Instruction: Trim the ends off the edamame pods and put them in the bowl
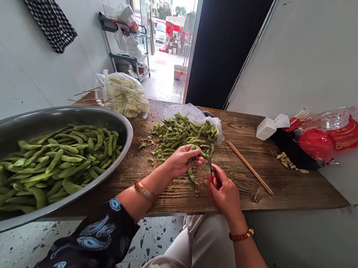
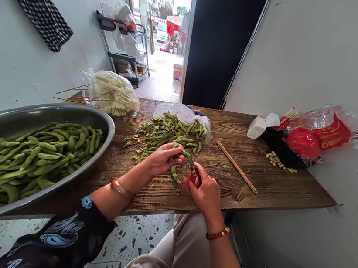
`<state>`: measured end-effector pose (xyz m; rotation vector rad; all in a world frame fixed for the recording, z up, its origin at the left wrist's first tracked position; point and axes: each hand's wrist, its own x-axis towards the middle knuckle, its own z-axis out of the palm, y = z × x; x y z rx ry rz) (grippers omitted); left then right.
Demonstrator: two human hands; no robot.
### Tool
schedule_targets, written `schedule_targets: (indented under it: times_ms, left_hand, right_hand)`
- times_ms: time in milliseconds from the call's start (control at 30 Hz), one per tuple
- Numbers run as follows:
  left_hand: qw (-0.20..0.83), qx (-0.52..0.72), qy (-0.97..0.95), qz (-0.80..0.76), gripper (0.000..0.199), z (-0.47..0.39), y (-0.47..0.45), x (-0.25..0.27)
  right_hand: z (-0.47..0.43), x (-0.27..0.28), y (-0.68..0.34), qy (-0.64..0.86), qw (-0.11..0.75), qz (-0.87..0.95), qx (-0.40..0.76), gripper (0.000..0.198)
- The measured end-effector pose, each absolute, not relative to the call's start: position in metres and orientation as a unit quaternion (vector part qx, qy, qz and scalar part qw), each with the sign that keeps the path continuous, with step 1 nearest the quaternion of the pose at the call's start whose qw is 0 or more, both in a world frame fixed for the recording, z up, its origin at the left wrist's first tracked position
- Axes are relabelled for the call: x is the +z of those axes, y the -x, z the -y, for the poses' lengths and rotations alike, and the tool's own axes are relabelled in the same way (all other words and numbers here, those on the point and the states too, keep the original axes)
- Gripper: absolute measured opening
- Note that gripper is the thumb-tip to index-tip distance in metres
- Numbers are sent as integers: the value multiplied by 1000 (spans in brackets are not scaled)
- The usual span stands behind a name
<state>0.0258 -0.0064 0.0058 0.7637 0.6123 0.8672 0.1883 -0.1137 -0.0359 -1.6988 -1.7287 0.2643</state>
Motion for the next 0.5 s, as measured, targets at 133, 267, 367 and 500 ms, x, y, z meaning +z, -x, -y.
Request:
schedule_targets:
  times_ms: [133,267,367,500]
  left_hand:
    - [803,382,-370,-267,17,10,-28,3]
    - [809,356,-396,-250,23,12,-29,0]
    - [804,349,-412,-248,26,13,-29,0]
    - [779,364,-439,-262,30,14,-28,3]
  right_hand:
    - [114,-35,-189,656,351,659,110,55]
    - [114,-38,-191,655,367,650,119,56]
    - [115,-40,-191,663,361,647,109,54]
    - [115,-42,-191,675,337,652,80,50]
